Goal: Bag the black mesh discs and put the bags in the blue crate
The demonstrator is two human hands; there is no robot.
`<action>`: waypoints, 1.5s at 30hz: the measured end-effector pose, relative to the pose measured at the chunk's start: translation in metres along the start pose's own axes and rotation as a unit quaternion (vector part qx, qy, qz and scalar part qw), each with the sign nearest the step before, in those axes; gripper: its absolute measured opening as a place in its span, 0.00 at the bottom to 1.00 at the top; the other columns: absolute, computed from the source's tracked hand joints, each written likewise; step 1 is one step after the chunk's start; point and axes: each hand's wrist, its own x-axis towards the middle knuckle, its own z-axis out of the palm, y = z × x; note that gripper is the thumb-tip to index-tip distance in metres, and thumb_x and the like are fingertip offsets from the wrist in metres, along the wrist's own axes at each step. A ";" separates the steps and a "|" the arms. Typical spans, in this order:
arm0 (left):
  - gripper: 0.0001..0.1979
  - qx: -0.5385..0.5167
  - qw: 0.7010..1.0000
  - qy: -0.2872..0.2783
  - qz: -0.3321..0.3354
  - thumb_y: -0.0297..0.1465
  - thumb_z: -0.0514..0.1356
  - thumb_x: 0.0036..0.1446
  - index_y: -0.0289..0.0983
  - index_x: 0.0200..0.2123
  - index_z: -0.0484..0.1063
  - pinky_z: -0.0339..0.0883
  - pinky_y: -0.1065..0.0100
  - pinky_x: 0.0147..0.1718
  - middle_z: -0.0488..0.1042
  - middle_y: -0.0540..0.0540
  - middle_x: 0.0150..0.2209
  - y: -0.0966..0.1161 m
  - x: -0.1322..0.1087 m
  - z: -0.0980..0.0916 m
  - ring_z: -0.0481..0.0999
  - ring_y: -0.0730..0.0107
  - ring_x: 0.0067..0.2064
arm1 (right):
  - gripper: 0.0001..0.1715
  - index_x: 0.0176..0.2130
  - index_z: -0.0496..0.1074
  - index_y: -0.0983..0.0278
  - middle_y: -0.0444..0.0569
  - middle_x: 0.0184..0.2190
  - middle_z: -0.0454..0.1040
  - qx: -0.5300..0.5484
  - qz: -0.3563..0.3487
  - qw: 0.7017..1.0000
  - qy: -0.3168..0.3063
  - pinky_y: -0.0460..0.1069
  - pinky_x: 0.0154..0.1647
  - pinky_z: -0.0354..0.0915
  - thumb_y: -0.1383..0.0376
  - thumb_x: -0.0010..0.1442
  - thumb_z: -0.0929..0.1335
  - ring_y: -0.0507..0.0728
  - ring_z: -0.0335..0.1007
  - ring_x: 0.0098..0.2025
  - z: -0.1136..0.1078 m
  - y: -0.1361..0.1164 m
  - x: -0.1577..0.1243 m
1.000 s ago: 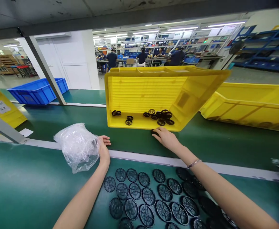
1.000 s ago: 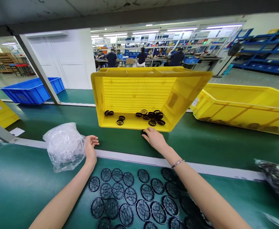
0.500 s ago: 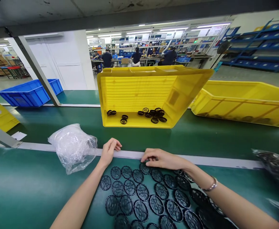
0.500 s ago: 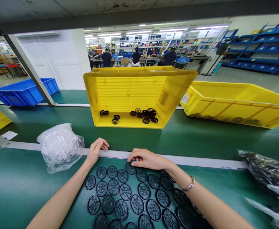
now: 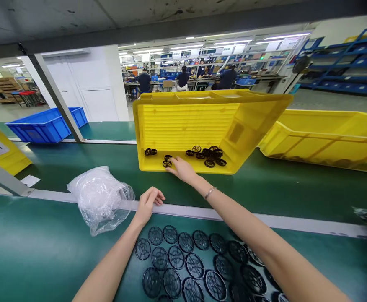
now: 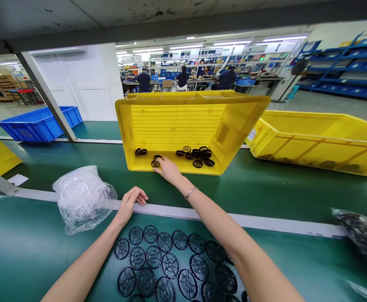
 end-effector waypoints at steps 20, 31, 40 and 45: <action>0.36 0.276 0.917 0.275 0.088 0.36 0.63 0.58 0.32 0.64 0.53 0.50 0.56 0.66 0.56 0.30 0.67 0.017 0.116 -0.057 0.57 0.52 0.68 | 0.32 0.51 0.75 0.57 0.44 0.49 0.71 0.109 -0.108 0.937 -0.313 0.33 0.49 0.59 0.43 0.60 0.59 0.36 0.65 0.45 -0.026 -0.003 -0.136; 0.11 0.395 0.891 0.220 0.039 0.33 0.58 0.61 0.36 0.46 0.68 0.65 0.59 0.42 0.78 0.34 0.44 0.029 0.126 -0.047 0.78 0.45 0.47 | 0.32 0.61 0.64 0.59 0.50 0.58 0.64 -0.044 -0.028 0.998 -0.019 0.46 0.62 0.62 0.50 0.64 0.55 0.48 0.62 0.57 -0.021 0.018 -0.041; 0.15 0.381 0.890 0.248 0.021 0.40 0.57 0.63 0.39 0.49 0.67 0.60 0.66 0.30 0.78 0.44 0.34 0.031 0.039 -0.021 0.77 0.58 0.34 | 0.32 0.51 0.69 0.71 0.55 0.48 0.70 0.002 -0.031 0.999 -0.017 0.37 0.50 0.61 0.53 0.65 0.53 0.41 0.64 0.44 0.000 0.006 -0.040; 0.15 0.289 0.924 0.247 0.038 0.39 0.57 0.63 0.39 0.50 0.66 0.64 0.66 0.33 0.79 0.44 0.41 0.020 0.032 -0.022 0.78 0.61 0.38 | 0.33 0.54 0.68 0.66 0.46 0.40 0.74 0.120 -0.059 0.975 -0.177 0.33 0.35 0.57 0.49 0.64 0.53 0.35 0.62 0.32 -0.006 -0.033 -0.090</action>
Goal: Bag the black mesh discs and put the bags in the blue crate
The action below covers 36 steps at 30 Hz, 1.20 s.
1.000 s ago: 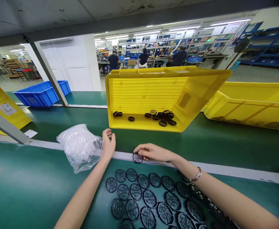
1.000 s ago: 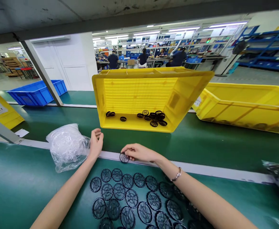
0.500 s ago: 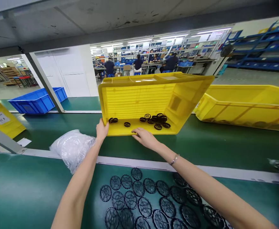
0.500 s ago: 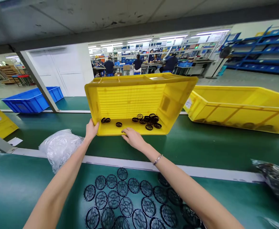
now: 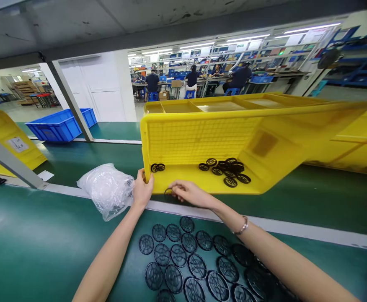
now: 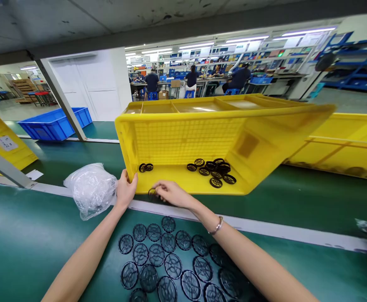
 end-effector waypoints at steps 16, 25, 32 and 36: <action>0.13 -0.096 0.995 0.015 0.019 0.39 0.58 0.63 0.40 0.46 0.62 0.70 0.65 0.40 0.76 0.42 0.43 -0.011 0.000 0.010 0.78 0.63 0.42 | 0.32 0.51 0.75 0.57 0.45 0.45 0.71 -0.076 -0.162 0.969 -0.172 0.32 0.42 0.56 0.43 0.60 0.59 0.34 0.61 0.38 0.022 -0.020 -0.003; 0.13 -0.113 0.993 0.015 0.021 0.38 0.59 0.62 0.39 0.46 0.61 0.70 0.65 0.40 0.75 0.42 0.42 -0.013 0.001 0.012 0.78 0.64 0.41 | 0.27 0.56 0.68 0.62 0.51 0.57 0.66 -0.189 -0.082 0.973 0.109 0.46 0.67 0.59 0.54 0.63 0.59 0.47 0.58 0.58 -0.003 -0.009 0.108; 0.14 -0.130 0.991 0.008 0.018 0.38 0.59 0.62 0.39 0.46 0.61 0.71 0.65 0.42 0.75 0.41 0.44 -0.015 0.002 0.013 0.78 0.64 0.43 | 0.35 0.58 0.62 0.66 0.52 0.46 0.72 -0.139 -0.040 0.980 0.133 0.38 0.49 0.61 0.48 0.65 0.52 0.41 0.62 0.42 0.007 -0.015 0.062; 0.15 -0.149 0.989 0.005 0.018 0.38 0.60 0.61 0.38 0.46 0.60 0.72 0.66 0.40 0.75 0.41 0.42 -0.016 0.003 0.014 0.78 0.65 0.42 | 0.39 0.58 0.63 0.63 0.44 0.35 0.72 0.001 -0.057 0.996 -0.070 0.33 0.35 0.54 0.41 0.61 0.56 0.35 0.58 0.31 0.020 -0.030 0.004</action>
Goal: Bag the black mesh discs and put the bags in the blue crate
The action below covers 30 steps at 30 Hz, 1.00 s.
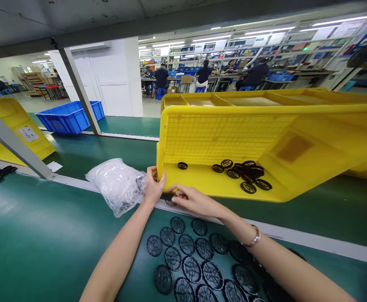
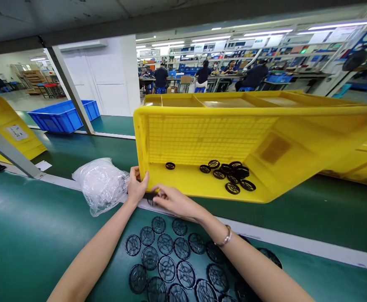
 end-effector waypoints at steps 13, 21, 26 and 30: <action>0.16 -0.012 1.000 0.009 0.008 0.38 0.61 0.60 0.37 0.46 0.61 0.72 0.67 0.38 0.75 0.41 0.42 -0.002 0.001 0.001 0.78 0.66 0.41 | 0.30 0.54 0.69 0.68 0.55 0.51 0.70 -0.151 0.042 0.960 0.233 0.41 0.57 0.62 0.53 0.65 0.55 0.44 0.63 0.50 -0.024 0.051 0.056; 0.15 -0.008 1.000 0.004 0.015 0.38 0.60 0.60 0.37 0.45 0.61 0.72 0.68 0.38 0.75 0.41 0.42 -0.003 0.003 0.001 0.78 0.66 0.41 | 0.34 0.59 0.63 0.66 0.50 0.42 0.73 -0.096 0.113 0.965 0.218 0.36 0.42 0.59 0.48 0.63 0.56 0.39 0.63 0.37 -0.035 0.055 0.038; 0.15 0.011 1.000 0.016 0.023 0.38 0.60 0.61 0.37 0.46 0.61 0.72 0.68 0.38 0.75 0.42 0.41 -0.002 0.002 0.001 0.78 0.66 0.42 | 0.40 0.56 0.66 0.64 0.45 0.40 0.72 0.112 0.022 0.992 -0.047 0.32 0.39 0.61 0.40 0.57 0.62 0.35 0.63 0.36 -0.003 0.019 -0.012; 0.14 0.030 0.999 0.018 0.033 0.38 0.60 0.61 0.37 0.45 0.61 0.72 0.68 0.37 0.76 0.42 0.40 0.002 0.002 -0.001 0.79 0.66 0.41 | 0.38 0.51 0.73 0.64 0.45 0.43 0.71 0.043 -0.042 0.995 -0.074 0.31 0.40 0.58 0.40 0.56 0.63 0.33 0.60 0.36 0.015 0.007 -0.020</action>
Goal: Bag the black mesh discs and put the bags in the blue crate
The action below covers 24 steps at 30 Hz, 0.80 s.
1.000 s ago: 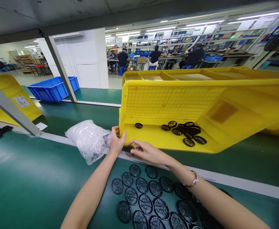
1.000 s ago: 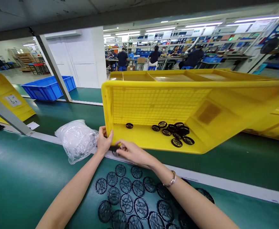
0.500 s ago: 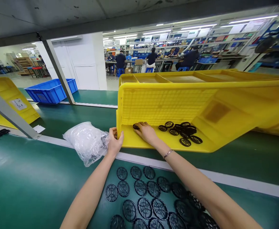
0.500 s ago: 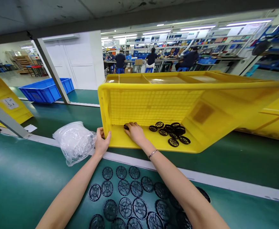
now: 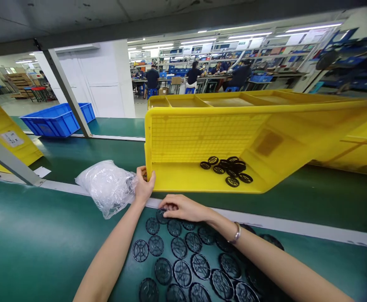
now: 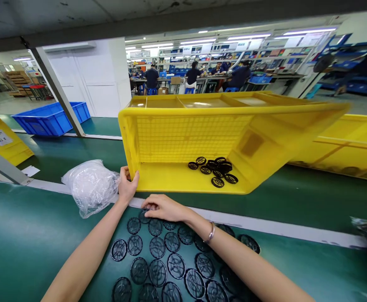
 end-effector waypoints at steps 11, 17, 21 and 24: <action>0.17 0.036 0.999 0.022 0.006 0.40 0.61 0.59 0.37 0.45 0.63 0.72 0.68 0.33 0.77 0.40 0.41 -0.002 0.002 0.000 0.79 0.65 0.38 | 0.35 0.51 0.70 0.63 0.56 0.47 0.69 -0.331 0.344 0.781 0.402 0.40 0.48 0.58 0.44 0.62 0.54 0.47 0.62 0.48 -0.072 0.103 -0.087; 0.17 0.057 0.998 0.028 0.012 0.41 0.61 0.58 0.37 0.44 0.63 0.71 0.68 0.32 0.77 0.41 0.39 -0.003 0.003 -0.001 0.79 0.65 0.37 | 0.30 0.49 0.68 0.62 0.50 0.43 0.69 -0.332 0.345 0.788 0.387 0.38 0.44 0.56 0.45 0.62 0.56 0.44 0.61 0.44 -0.074 0.124 -0.107; 0.17 0.067 0.997 0.028 0.013 0.41 0.61 0.58 0.37 0.44 0.63 0.71 0.69 0.31 0.77 0.42 0.39 -0.004 0.004 -0.001 0.79 0.66 0.35 | 0.33 0.48 0.68 0.64 0.50 0.51 0.66 -0.292 0.210 0.862 0.358 0.41 0.55 0.61 0.42 0.60 0.59 0.45 0.60 0.53 -0.052 0.101 -0.118; 0.18 0.071 0.997 0.030 0.012 0.42 0.61 0.58 0.37 0.44 0.63 0.71 0.69 0.31 0.77 0.41 0.40 -0.004 0.004 -0.002 0.78 0.66 0.35 | 0.32 0.46 0.68 0.65 0.50 0.52 0.66 -0.244 0.132 0.912 0.301 0.43 0.58 0.62 0.43 0.61 0.57 0.45 0.59 0.55 -0.032 0.084 -0.131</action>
